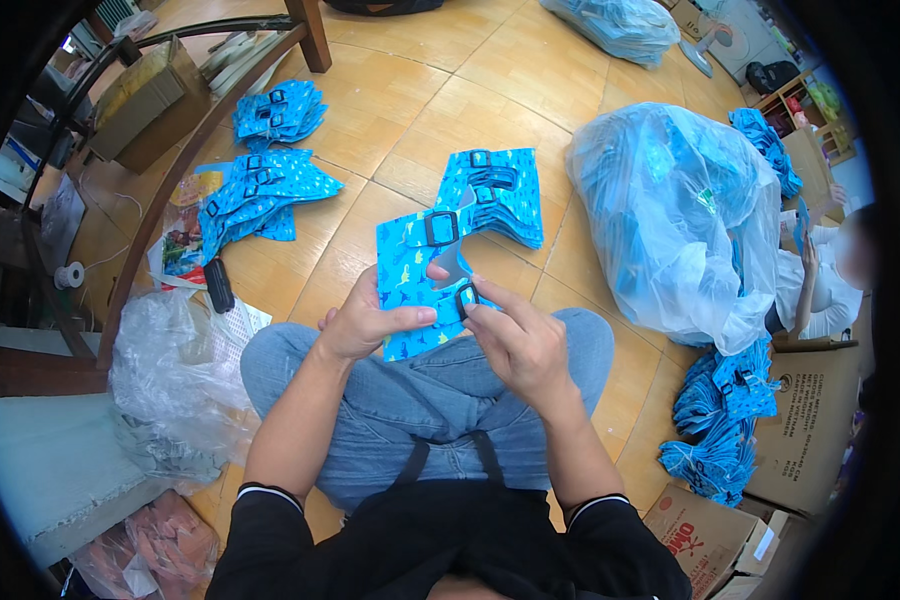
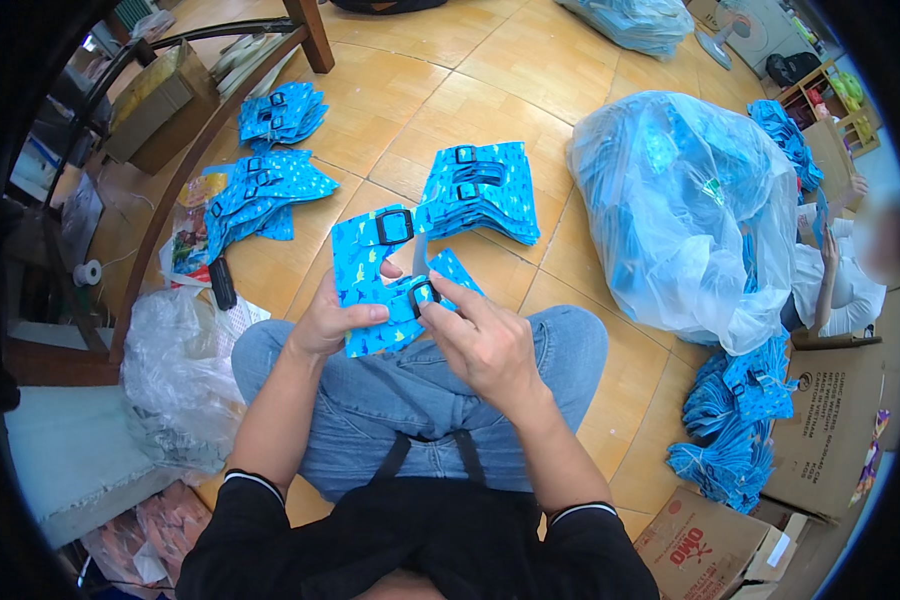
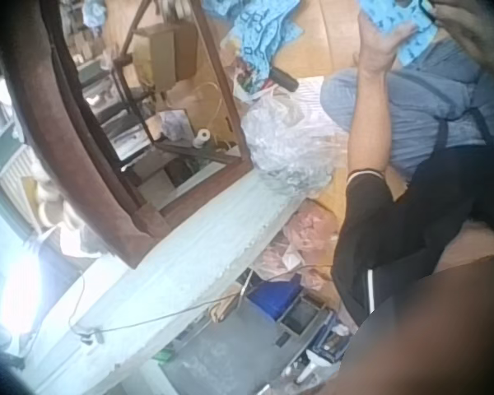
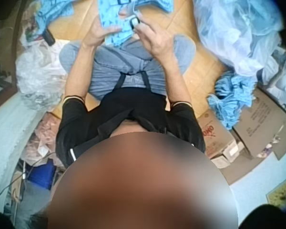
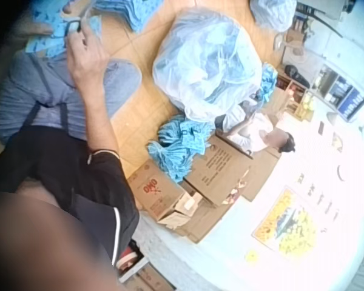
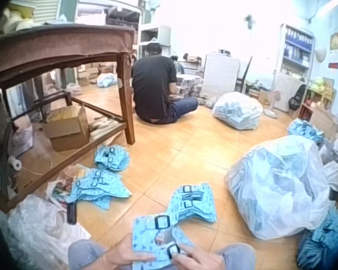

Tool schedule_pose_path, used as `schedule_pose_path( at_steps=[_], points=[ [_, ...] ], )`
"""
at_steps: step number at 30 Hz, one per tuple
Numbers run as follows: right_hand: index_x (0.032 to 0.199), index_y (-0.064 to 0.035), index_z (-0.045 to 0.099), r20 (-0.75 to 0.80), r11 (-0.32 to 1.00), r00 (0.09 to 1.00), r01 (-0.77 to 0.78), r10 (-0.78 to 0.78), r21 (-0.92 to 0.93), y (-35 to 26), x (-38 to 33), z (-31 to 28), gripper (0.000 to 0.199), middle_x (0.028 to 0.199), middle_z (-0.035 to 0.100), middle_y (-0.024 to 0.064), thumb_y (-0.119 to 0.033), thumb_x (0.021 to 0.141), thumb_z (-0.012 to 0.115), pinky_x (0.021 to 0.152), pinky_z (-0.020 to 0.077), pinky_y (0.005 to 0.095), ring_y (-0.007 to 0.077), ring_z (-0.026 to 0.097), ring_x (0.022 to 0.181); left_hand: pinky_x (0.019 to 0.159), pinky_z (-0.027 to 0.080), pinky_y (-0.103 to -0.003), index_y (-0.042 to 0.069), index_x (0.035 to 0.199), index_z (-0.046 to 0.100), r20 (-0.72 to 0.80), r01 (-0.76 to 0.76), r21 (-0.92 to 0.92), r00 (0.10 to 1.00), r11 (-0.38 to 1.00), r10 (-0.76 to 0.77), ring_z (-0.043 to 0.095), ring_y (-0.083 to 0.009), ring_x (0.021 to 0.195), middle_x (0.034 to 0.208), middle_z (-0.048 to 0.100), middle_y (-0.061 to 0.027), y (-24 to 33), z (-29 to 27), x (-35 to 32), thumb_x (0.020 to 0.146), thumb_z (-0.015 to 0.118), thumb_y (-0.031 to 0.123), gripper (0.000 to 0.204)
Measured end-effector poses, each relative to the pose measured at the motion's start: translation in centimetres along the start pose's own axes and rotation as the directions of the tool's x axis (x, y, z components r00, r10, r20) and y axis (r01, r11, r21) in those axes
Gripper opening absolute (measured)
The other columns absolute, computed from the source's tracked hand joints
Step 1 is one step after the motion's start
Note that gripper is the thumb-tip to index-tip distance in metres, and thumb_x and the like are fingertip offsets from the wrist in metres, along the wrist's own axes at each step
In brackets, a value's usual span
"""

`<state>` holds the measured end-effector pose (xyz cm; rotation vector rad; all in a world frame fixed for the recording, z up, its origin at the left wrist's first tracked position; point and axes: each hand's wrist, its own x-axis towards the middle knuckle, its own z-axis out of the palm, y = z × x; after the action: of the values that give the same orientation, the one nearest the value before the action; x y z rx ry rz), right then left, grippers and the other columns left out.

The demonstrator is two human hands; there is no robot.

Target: The person folds blue patterned fabric harnesses, stacks them, and ties bundles with a white string. The person also places tied bundles into a large plastic bag and continues folding more harnesses.

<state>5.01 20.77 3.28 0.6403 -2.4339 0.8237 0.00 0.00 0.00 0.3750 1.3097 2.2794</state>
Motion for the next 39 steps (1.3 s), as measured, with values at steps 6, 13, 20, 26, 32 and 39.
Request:
schedule_pose_path(
  at_steps=[6,13,20,26,32,39],
  points=[
    [0.095,-0.0114,0.067,-0.013,1.0,1.0,0.004,-0.004,0.01,0.13,0.17,0.2,0.023,0.107,0.068,0.0103,-0.013,0.074,0.076,0.059,0.0538,0.0321,0.0233,0.068,0.075,0.087,0.052,-0.031,0.001,0.119,0.055,-0.006,0.006,-0.014,1.0,1.0,-0.006,0.064,-0.016,0.1,0.11,0.064,-0.0097,0.08,-0.23,0.19,0.077,0.072,0.004,0.046],
    [0.09,-0.0098,0.064,-0.071,1.0,0.997,0.01,-0.009,0.012,-0.07,0.25,0.72,0.021,0.109,0.067,0.0102,-0.012,0.073,0.076,0.059,0.0539,0.0328,0.0243,0.068,0.075,0.088,0.052,-0.032,0.0,0.12,0.053,-0.019,-0.008,-0.053,1.0,0.999,0.007,0.064,-0.0171,0.1,0.109,0.064,-0.0106,0.18,-0.03,0.04,0.077,0.071,0.005,0.046],
    [0.091,-0.0102,0.065,-0.061,0.999,0.998,-0.016,0.018,0.034,-0.13,0.4,0.6,0.022,0.11,0.067,0.0101,-0.011,0.073,0.076,0.06,0.0538,0.0326,0.0243,0.068,0.076,0.088,0.052,-0.032,0.001,0.12,0.053,-0.026,-0.015,-0.06,1.0,0.998,0.013,0.064,-0.0172,0.099,0.11,0.064,-0.011,0.17,0.02,0.07,0.077,0.071,0.005,0.048],
    [0.092,-0.0104,0.065,-0.016,0.999,1.0,-0.024,0.025,0.021,-0.32,0.5,0.26,0.022,0.109,0.067,0.0102,-0.011,0.073,0.076,0.06,0.054,0.0327,0.0247,0.068,0.076,0.088,0.052,-0.032,0.001,0.12,0.053,-0.011,-0.013,-0.067,1.0,0.998,0.012,0.064,-0.0173,0.1,0.111,0.063,-0.0111,0.11,-0.06,0.08,0.077,0.071,0.005,0.048],
    [0.091,-0.0097,0.064,-0.052,1.0,0.999,-0.004,0.005,0.025,-0.26,0.4,0.48,0.022,0.109,0.066,0.011,-0.011,0.073,0.076,0.06,0.054,0.0337,0.0258,0.068,0.076,0.088,0.052,-0.031,0.001,0.121,0.052,0.003,-0.012,-0.087,1.0,0.996,0.013,0.064,-0.0174,0.1,0.111,0.064,-0.011,0.03,-0.06,0.08,0.077,0.071,0.005,0.049],
    [0.093,-0.0082,0.064,-0.091,0.993,0.995,-0.034,0.044,0.11,-0.42,0.2,0.56,0.025,0.111,0.066,0.0121,-0.009,0.072,0.077,0.064,0.0548,0.0346,0.0285,0.068,0.08,0.089,0.051,-0.032,0.0,0.122,0.051,-0.007,-0.001,-0.066,1.0,0.998,0.0,0.063,-0.0177,0.101,0.111,0.064,-0.0116,0.08,-0.01,-0.03,0.076,0.071,0.006,0.05]
  ],
)
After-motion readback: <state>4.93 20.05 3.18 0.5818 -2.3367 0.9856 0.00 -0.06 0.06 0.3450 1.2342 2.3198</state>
